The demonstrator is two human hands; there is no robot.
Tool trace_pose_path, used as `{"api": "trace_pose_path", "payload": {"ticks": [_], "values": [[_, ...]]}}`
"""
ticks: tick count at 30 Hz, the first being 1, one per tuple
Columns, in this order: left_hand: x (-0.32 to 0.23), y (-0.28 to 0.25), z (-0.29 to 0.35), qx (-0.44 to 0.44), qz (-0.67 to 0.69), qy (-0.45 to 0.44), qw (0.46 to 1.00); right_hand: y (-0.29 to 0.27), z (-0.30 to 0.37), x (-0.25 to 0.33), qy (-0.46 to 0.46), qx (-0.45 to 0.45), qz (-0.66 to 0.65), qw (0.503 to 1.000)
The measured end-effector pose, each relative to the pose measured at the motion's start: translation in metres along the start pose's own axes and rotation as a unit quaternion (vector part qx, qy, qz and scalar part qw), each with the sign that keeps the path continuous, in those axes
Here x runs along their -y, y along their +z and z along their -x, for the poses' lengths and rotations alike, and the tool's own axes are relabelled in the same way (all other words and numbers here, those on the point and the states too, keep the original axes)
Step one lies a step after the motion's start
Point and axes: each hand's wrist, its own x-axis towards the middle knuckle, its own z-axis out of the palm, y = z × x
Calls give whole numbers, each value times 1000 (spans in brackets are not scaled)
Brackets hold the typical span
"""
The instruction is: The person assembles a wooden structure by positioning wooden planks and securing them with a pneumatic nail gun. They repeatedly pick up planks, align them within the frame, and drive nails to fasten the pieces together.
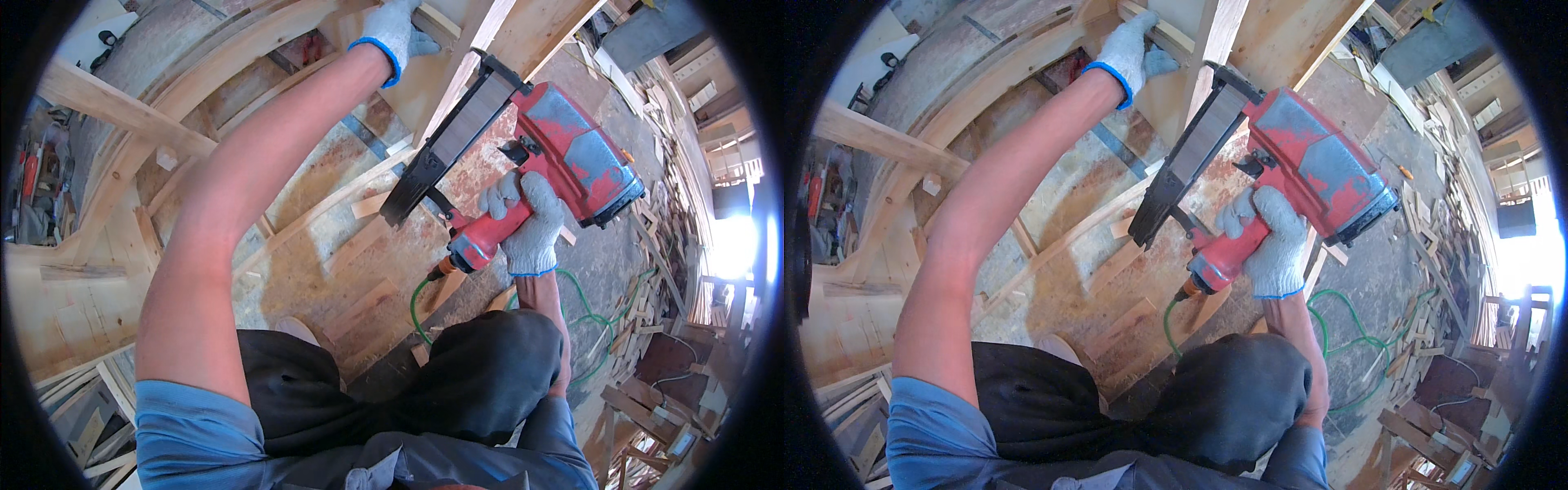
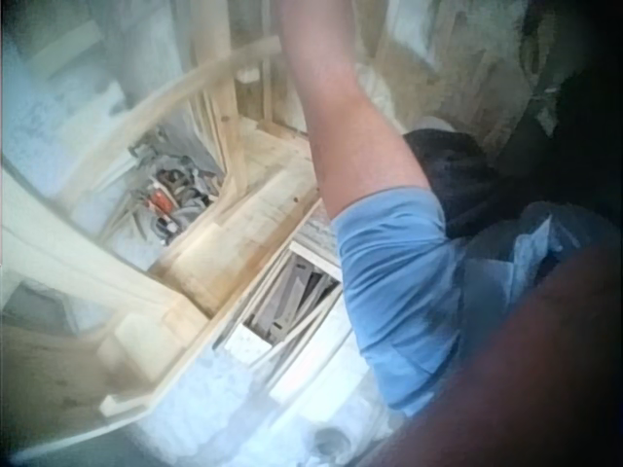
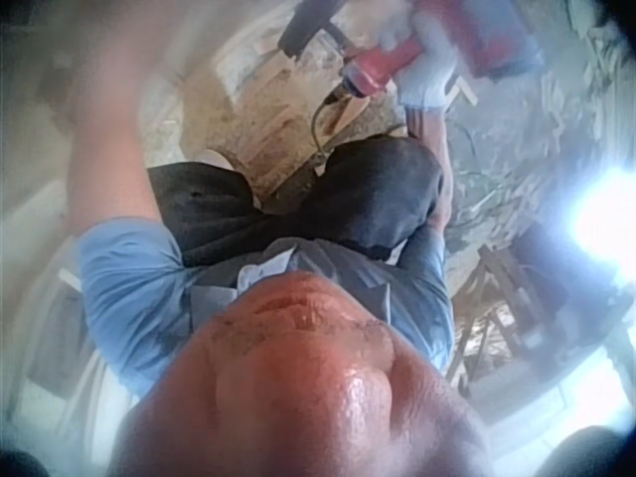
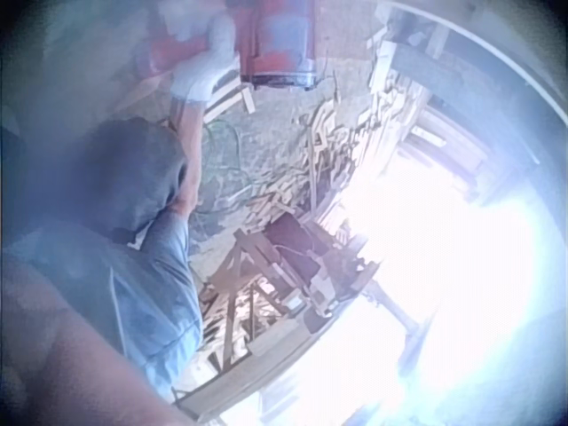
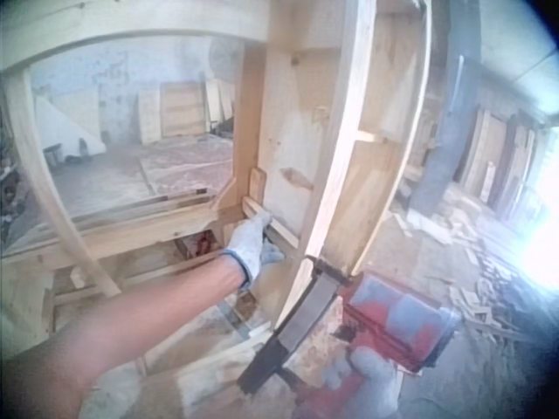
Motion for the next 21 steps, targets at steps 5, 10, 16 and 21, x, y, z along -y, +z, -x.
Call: {"api": "trace_pose_path", "payload": {"ticks": [5, 10, 16, 21], "values": [[4, -3, -2, 10, -9, 11, 1000, -13, -4, -6, 2, 34, -12, 999], [5, 3, -3, -49, -7, -82, 995, -3, -3, -4, 22, 4, 16, 1000], [1, 12, 2, -59, -3, -77, 995, -12, -4, -10, 17, 14, -4, 1000], [2, 9, -2, -55, -4, -83, 995, -13, -4, -16, 16, 27, -17, 999]]}}
